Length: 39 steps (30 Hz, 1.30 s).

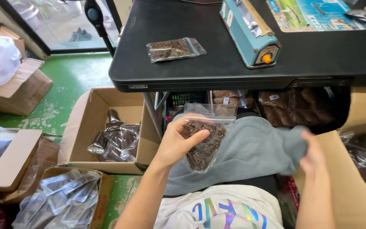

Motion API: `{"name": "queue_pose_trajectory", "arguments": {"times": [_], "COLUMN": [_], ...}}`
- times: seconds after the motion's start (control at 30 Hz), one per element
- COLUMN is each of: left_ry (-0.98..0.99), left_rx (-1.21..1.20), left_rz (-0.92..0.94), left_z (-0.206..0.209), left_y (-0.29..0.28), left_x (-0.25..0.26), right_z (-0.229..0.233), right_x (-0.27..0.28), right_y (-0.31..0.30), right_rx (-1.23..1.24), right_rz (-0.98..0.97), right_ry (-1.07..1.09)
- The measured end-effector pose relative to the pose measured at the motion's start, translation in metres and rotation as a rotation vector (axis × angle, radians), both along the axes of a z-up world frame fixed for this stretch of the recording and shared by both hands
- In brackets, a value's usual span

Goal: Sealing small plastic bags filled with granular material using a manual heat sealer

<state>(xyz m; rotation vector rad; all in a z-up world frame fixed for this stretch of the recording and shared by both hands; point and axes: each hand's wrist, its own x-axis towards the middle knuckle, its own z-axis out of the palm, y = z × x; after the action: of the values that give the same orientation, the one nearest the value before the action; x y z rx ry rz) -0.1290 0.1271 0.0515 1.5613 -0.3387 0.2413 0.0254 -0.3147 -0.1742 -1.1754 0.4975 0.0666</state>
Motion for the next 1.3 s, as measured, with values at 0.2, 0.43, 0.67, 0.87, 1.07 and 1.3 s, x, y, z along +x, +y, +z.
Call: {"name": "queue_pose_trajectory", "arguments": {"times": [0.2, 0.43, 0.67, 0.87, 1.07, 1.3], "left_ry": [0.101, 0.345, 0.618, 0.352, 0.213, -0.655], "left_rx": [0.015, -0.235, 0.511, 0.908, 1.122, 1.340], "left_rz": [0.012, 0.070, 0.179, 0.078, 0.205, 0.462], "left_z": [-0.010, -0.120, -0.172, -0.163, -0.161, -0.184], "left_y": [-0.007, -0.011, 0.043, 0.036, 0.019, 0.015], "left_x": [0.012, 0.028, 0.034, 0.055, 0.051, 0.033], "right_z": [0.125, 0.120, 0.038, 0.085, 0.042, 0.038], "right_x": [-0.003, -0.041, -0.019, -0.021, -0.005, -0.004], "right_y": [0.093, 0.245, 0.246, 0.205, 0.200, 0.247], "right_rx": [0.420, -0.165, -0.825, -0.264, -0.445, -0.632], "right_rz": [0.100, 0.648, 0.521, -0.357, -0.079, 0.779], "right_ry": [-0.375, -0.440, -0.503, -0.521, -0.715, -0.760]}}
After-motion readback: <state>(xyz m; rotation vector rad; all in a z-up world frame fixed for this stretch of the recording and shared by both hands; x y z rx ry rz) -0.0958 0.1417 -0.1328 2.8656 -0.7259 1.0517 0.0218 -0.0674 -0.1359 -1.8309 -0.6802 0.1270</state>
